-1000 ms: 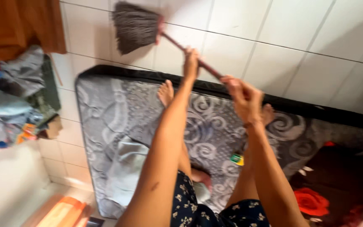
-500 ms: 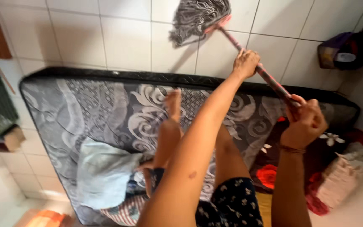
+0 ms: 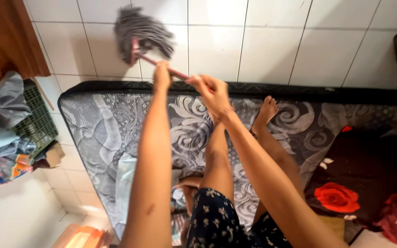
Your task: The person dips a mop into a bucket, wrings the mop head by hand, and wipes the tiled floor, moving into a room and mopping the floor area around a mattress where another person is lying.
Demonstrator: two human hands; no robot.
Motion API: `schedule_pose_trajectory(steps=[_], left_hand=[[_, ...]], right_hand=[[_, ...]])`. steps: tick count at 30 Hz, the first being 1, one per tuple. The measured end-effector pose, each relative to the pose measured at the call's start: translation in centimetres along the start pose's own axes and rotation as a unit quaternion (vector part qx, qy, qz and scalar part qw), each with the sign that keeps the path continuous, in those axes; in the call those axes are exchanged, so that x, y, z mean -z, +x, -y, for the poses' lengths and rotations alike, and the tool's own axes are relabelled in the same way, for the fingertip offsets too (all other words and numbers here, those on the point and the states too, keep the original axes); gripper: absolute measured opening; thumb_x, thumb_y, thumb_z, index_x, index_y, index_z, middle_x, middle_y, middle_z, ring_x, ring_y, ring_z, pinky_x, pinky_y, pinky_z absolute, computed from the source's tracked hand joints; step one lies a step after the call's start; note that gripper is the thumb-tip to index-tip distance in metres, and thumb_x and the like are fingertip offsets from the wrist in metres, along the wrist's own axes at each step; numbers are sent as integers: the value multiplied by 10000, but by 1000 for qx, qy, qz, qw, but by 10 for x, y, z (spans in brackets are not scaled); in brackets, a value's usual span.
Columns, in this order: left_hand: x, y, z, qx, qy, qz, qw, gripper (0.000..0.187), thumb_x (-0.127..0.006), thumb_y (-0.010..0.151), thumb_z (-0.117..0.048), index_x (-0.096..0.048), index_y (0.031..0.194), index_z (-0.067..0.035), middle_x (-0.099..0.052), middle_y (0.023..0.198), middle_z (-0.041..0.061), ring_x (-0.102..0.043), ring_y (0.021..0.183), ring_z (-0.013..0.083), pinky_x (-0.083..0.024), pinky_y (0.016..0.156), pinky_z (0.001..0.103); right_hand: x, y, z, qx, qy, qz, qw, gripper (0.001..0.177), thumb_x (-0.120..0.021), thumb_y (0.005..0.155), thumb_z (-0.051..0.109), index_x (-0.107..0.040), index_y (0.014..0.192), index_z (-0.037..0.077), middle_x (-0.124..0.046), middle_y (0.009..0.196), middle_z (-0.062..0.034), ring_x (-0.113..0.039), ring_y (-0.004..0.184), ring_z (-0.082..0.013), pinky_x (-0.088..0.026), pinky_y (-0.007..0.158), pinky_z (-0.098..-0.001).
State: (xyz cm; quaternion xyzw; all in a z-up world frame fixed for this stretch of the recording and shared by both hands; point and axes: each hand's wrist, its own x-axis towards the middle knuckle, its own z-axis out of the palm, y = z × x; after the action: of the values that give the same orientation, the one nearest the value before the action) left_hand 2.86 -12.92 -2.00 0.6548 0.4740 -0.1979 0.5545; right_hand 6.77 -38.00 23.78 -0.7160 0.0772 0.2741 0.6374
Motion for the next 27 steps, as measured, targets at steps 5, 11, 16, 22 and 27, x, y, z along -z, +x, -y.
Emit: schedule_pose_trajectory(steps=[5,11,16,22,27], left_hand=[[24,-23,19,-289,433,-60,852,277,-804,840,-249,-616,897,-55,-652,1001,190,-646,901,424,-533,742,531],[-123,-85,2,-282,393,60,873,189,-783,880,-296,-775,857,-108,-728,886,205,-703,875,402,-560,761,500],[-295,-160,-13,-460,271,146,833,283,-654,696,-233,-827,905,-155,-771,893,149,-709,793,363,-567,746,477],[-519,-261,20,-512,159,144,832,211,-684,918,-315,-724,829,-128,-740,870,121,-692,904,363,-524,945,477],[-650,-330,17,-558,154,201,790,319,-673,927,-377,-685,825,-74,-704,864,135,-680,939,388,-462,963,546]], right_hand=[[-3,4,-22,-79,-6,65,995,320,-593,1056,342,-827,1040,124,-625,680,-2,-519,635,-44,-411,558,-220],[136,-41,-20,-41,37,-17,998,337,-528,1098,236,-768,1131,1,-787,1034,-63,-676,931,-112,-570,857,-272],[271,-101,26,-52,87,-162,982,307,-547,1097,161,-717,1026,-85,-761,989,-120,-751,993,-176,-606,937,-303],[402,-192,69,-63,-20,-319,946,378,-588,1209,142,-727,936,-80,-675,860,-70,-590,852,-107,-517,814,-258],[466,-228,84,-11,-221,-395,892,297,-581,1204,89,-751,995,-35,-745,923,-86,-648,883,-55,-524,863,-238]])
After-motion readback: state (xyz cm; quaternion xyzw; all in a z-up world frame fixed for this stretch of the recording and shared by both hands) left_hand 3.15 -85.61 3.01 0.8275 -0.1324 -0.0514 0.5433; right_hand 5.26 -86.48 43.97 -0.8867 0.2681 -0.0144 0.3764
